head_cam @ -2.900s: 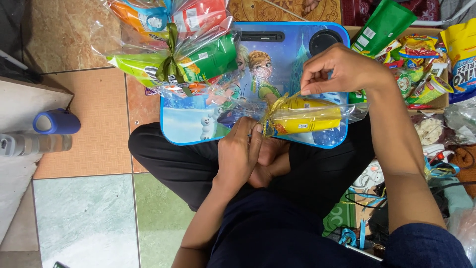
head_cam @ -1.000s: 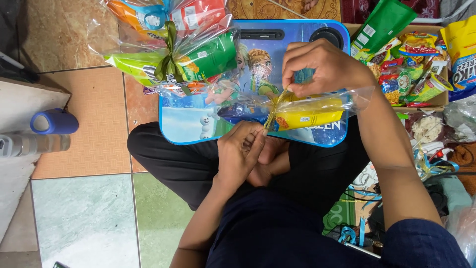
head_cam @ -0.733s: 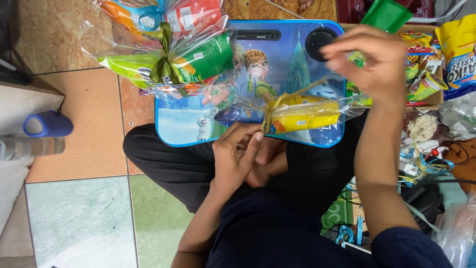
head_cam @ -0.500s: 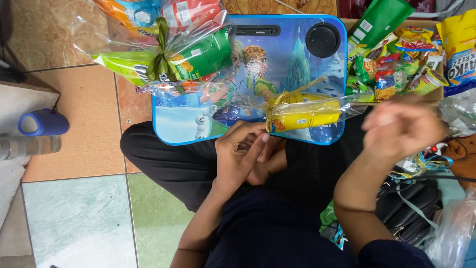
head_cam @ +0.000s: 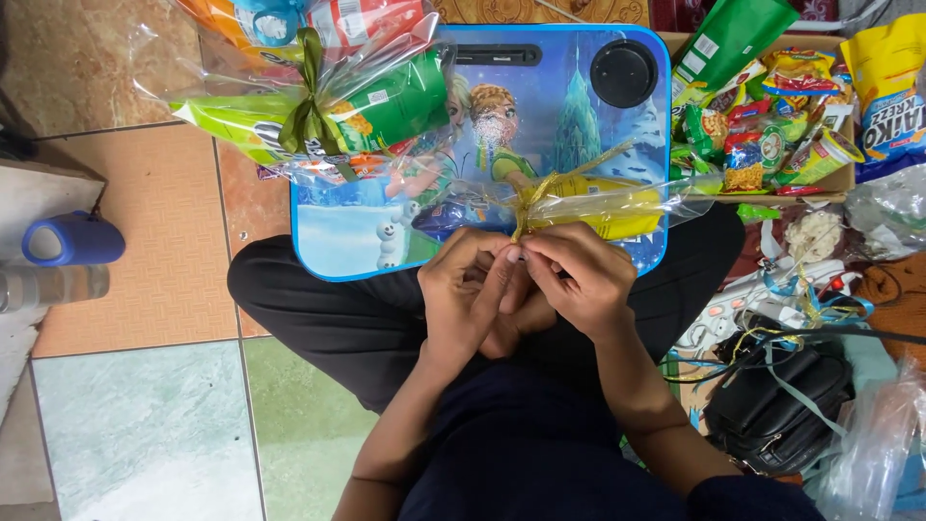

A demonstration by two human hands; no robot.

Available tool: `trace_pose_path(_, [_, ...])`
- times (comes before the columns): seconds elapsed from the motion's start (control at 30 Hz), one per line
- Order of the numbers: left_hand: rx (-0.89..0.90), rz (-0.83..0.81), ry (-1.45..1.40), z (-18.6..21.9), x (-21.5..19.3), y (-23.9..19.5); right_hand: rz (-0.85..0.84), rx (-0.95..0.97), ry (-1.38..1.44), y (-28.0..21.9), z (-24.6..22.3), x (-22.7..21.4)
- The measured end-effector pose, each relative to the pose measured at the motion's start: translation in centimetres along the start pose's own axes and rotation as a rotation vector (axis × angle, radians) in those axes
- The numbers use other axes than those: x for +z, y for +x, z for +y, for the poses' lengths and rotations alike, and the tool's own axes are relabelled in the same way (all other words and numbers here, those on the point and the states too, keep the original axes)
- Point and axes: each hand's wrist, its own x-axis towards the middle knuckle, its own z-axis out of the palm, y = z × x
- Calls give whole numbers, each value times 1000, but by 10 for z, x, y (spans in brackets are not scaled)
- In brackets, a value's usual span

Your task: Tying yellow ribbons around small plastic gift bags filled with snacks and arranging them on a lap desk.

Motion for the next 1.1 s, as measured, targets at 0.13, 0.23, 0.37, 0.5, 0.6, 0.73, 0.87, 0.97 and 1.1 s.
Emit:
trace_pose_path(0.13, [10, 12, -6, 3, -8, 4, 48, -8, -11, -6, 7, -12])
trace_pose_path(0.23, [19, 47, 65, 13, -21, 6, 109, -22, -131, -22, 23, -42])
trace_pose_path(0.37, [156, 267, 207, 2, -40, 10, 404, -36, -280, -42, 55, -79])
trace_pose_path(0.5, [101, 184, 208, -10, -50, 23, 428, 177, -101, -31, 74, -79])
trace_pose_path(0.6, [50, 156, 9, -27, -44, 29, 362, 266, 59, -33, 87, -66])
trace_pose_path(0.73, [173, 201, -76, -39, -35, 41, 466, 178, 180, -29, 97, -46])
trace_pose_path(0.87, [420, 265, -114, -55, -28, 51, 555, 195, 164, -15, 96, -41])
trace_pose_path(0.97, [489, 303, -116, -69, -25, 56, 604, 162, 117, -13, 115, -38])
trace_pose_path(1.1, [387, 235, -197, -69, -24, 56, 643, 166, 144, -12, 119, -41])
